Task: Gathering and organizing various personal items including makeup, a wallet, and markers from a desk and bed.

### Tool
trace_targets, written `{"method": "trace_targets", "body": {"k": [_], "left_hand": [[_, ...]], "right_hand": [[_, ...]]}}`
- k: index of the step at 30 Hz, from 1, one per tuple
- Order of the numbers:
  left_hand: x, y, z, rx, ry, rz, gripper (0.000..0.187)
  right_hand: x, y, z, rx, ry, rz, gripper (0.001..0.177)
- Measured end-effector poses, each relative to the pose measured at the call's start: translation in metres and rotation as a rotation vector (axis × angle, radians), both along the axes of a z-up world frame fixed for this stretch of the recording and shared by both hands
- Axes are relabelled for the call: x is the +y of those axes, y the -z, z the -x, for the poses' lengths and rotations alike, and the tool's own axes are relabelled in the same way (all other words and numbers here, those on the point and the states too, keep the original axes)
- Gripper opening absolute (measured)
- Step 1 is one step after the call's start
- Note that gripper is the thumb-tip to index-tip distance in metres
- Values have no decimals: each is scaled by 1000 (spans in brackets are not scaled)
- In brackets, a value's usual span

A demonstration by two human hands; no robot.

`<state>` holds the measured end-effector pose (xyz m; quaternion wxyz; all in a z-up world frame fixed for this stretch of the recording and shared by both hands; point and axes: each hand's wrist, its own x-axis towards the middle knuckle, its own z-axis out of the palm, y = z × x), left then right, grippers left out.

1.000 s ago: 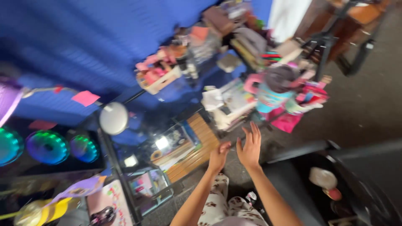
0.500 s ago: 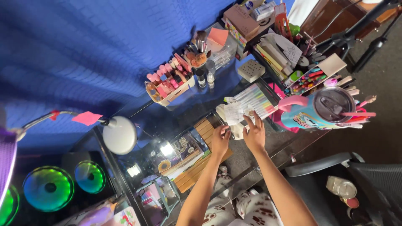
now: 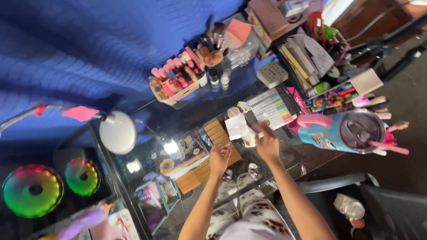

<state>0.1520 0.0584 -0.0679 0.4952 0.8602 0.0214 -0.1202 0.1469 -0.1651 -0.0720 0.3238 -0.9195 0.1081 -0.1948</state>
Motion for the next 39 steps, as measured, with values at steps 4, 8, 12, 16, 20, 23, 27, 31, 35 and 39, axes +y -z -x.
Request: {"method": "trace_targets", "body": {"k": [4,8,12,16,20,23,27,31,35,39], "left_hand": [[15,-18,12,31,-109,-70,16],[33,-27,9,162,-252,20,25],[57,-14,-18,137,-330,66,31],[91,-18,-63,81,-404,46,30],[129,-33,-122,-42,-437,-14,32],[155,-41,-180,-86,-472,-37,37],[173,-25,-252,103,-508,-51,58],[162,-62,-285,284,-549,196,59],[165,-60,-297,346,-485,162,59],[172,-42,-305,413,-380,182,59]], "right_hand": [[-13,-23,-50,75,-54,117,62],[15,-17,-76,131,-204,284,60],[57,2,-57,197,-312,124,50],[84,-15,-21,36,-487,32,40],[84,-39,-42,-87,-403,-140,17],[94,-36,-94,25,-409,-259,6],[113,-39,-133,408,-524,-141,12],[98,-56,-175,-40,-271,-101,15],[81,-78,-201,-283,112,96,56],[76,-68,-221,-381,135,-31,89]]}}
